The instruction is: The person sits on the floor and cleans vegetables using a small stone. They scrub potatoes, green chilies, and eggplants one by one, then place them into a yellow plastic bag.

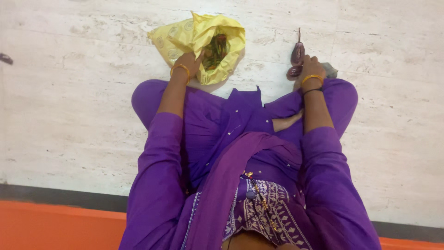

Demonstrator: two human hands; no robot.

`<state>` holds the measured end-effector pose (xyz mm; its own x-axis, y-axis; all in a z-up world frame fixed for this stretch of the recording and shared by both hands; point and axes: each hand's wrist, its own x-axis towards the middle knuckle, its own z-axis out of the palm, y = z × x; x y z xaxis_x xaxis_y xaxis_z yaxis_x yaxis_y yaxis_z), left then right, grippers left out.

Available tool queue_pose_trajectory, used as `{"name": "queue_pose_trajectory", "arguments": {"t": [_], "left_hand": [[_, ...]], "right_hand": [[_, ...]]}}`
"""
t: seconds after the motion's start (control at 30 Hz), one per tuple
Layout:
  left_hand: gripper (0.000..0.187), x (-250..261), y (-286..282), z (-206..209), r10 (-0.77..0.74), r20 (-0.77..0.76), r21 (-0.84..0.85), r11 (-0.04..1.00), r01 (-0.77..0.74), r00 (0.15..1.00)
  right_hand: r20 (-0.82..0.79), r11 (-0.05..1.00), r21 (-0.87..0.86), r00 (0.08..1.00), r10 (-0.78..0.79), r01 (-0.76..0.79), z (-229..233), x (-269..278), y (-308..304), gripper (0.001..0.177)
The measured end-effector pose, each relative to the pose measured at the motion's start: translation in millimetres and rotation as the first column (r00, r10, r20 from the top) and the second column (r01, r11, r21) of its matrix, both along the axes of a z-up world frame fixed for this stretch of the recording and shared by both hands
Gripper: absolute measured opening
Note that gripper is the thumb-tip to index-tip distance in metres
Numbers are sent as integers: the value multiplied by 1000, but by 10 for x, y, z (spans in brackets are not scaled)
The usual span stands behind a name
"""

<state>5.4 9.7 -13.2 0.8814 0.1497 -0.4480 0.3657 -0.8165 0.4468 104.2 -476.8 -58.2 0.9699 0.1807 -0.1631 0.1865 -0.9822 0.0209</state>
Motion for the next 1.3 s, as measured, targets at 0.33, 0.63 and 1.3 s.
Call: {"name": "queue_pose_trajectory", "arguments": {"t": [0.33, 0.63, 1.3], "left_hand": [[72, -27, -3, 61, 2, -21, -17, 1000, -3, 1000], [72, -20, -3, 38, -25, -20, 15, 1000, 25, 999], [61, 10, -63, 178, 53, 166, 7, 998, -55, 985]], "right_hand": [[-154, 994, 103, 987, 39, -23, 867, -397, 662, 44], [31, 811, 540, 957, -287, 225, 963, -87, 586, 43], [-500, 269, 864, 791, 354, 426, 1149, -612, 1883, 48]]}}
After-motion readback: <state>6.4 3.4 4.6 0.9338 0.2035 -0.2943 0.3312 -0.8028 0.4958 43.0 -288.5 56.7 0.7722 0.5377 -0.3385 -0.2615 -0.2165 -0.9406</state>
